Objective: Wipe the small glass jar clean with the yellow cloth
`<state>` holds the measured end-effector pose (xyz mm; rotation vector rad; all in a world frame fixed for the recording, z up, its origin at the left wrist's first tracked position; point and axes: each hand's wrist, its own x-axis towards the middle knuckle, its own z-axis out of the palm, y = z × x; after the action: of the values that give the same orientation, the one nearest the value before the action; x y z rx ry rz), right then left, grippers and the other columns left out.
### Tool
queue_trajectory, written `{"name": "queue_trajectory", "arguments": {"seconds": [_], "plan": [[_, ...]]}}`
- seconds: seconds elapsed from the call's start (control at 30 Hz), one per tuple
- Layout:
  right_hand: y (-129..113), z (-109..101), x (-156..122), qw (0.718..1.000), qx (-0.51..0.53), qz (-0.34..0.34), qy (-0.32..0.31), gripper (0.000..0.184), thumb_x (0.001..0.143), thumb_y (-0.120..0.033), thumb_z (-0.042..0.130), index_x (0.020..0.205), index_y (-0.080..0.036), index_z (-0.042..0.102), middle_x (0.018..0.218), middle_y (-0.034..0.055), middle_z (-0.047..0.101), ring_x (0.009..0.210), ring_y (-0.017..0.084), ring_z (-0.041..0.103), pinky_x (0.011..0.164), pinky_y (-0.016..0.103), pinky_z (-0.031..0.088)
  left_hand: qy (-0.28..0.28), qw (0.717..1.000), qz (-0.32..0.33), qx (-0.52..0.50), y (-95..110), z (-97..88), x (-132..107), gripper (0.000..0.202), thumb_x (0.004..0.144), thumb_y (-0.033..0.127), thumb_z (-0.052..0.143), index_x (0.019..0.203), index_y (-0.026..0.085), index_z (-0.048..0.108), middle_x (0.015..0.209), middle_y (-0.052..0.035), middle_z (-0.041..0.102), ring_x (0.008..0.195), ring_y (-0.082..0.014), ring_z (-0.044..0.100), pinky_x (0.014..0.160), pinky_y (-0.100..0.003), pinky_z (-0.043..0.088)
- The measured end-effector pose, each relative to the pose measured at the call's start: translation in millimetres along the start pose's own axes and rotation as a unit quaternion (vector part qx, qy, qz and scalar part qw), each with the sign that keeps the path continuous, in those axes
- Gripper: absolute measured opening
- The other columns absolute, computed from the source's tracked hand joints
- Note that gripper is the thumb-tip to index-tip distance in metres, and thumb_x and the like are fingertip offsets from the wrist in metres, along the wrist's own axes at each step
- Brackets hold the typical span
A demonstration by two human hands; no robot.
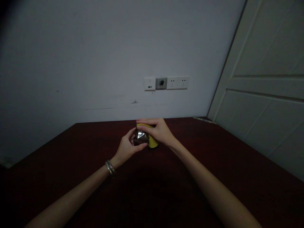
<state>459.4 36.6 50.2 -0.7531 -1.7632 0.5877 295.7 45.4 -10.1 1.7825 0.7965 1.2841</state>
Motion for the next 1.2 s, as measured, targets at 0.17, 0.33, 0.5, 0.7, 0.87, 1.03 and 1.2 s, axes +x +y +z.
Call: {"name": "queue_trajectory", "arguments": {"seconds": [0.17,0.33,0.5,0.7,0.87,1.03,1.2], "plan": [[-5,3,-2,0.992,-0.057,-0.104,-0.052,0.025,0.077,-0.021,0.069,0.099,-0.032,0.07,0.109,0.0,0.07,0.113,0.02,0.06,0.106,0.046,0.041,0.01,1.0,0.01,0.009,0,-0.1,2,0.068,0.062,0.029,0.08,0.121,0.016,0.049,0.108,-0.0107,0.065,0.098,-0.024,0.063,0.087,-0.038,0.05],[-5,3,-2,0.993,-0.078,-0.084,-0.029,0.023,0.077,-0.024,0.068,0.1,-0.028,0.071,0.107,0.0028,0.071,0.108,0.021,0.063,0.102,0.044,0.045,-0.014,0.999,-0.002,-0.04,2,1.0,2,0.07,0.061,0.025,0.08,0.122,0.015,0.047,0.111,-0.0116,0.063,0.102,-0.0241,0.061,0.089,-0.038,0.049],[-2,2,-1,0.999,-0.036,0.006,0.011,0.02,0.077,-0.029,0.069,0.096,-0.027,0.072,0.105,0.0042,0.072,0.101,0.022,0.067,0.096,0.043,0.05,-0.023,0.988,-0.076,-0.135,4,3.1,1,0.08,0.056,0.022,0.082,0.125,0.013,0.043,0.102,-0.0108,0.067,0.091,-0.0225,0.066,0.085,-0.038,0.051],[-4,0,-2,0.987,-0.08,-0.121,-0.063,0.027,0.078,-0.022,0.068,0.103,-0.031,0.069,0.113,0.0003,0.069,0.116,0.02,0.058,0.106,0.045,0.041,-0.011,0.987,-0.071,-0.143,4,-0.6,5,0.065,0.062,0.022,0.079,0.119,0.012,0.05,0.112,-0.0128,0.064,0.094,-0.022,0.065,0.085,-0.037,0.052],[0,0,-2,0.994,-0.077,-0.079,-0.01,0.024,0.079,-0.026,0.067,0.102,-0.03,0.07,0.108,0.0009,0.071,0.11,0.022,0.062,0.101,0.045,0.046,-0.016,0.988,-0.059,-0.141,3,-2.3,4,0.071,0.059,0.021,0.081,0.121,0.013,0.048,0.11,-0.0125,0.066,0.096,-0.023,0.065,0.088,-0.039,0.051],[5,-1,-2,0.995,-0.087,-0.029,0.047,0.022,0.079,-0.031,0.066,0.099,-0.027,0.072,0.105,0.004,0.072,0.099,0.022,0.068,0.094,0.042,0.052,-0.014,0.984,-0.077,-0.162,6,1.4,3,0.072,0.056,0.019,0.083,0.12,0.014,0.049,0.105,-0.0106,0.068,0.094,-0.0211,0.066,0.087,-0.036,0.051],[-4,-5,-4,0.983,-0.107,-0.139,-0.047,0.027,0.079,-0.021,0.066,0.104,-0.031,0.068,0.111,0.0001,0.069,0.112,0.021,0.061,0.103,0.046,0.044,0.015,0.982,-0.1,-0.157,11,0.9,3,0.063,0.061,0.021,0.081,0.117,0.013,0.054,0.1,-0.0095,0.068,0.083,-0.0186,0.066,0.072,-0.031,0.055]]}}
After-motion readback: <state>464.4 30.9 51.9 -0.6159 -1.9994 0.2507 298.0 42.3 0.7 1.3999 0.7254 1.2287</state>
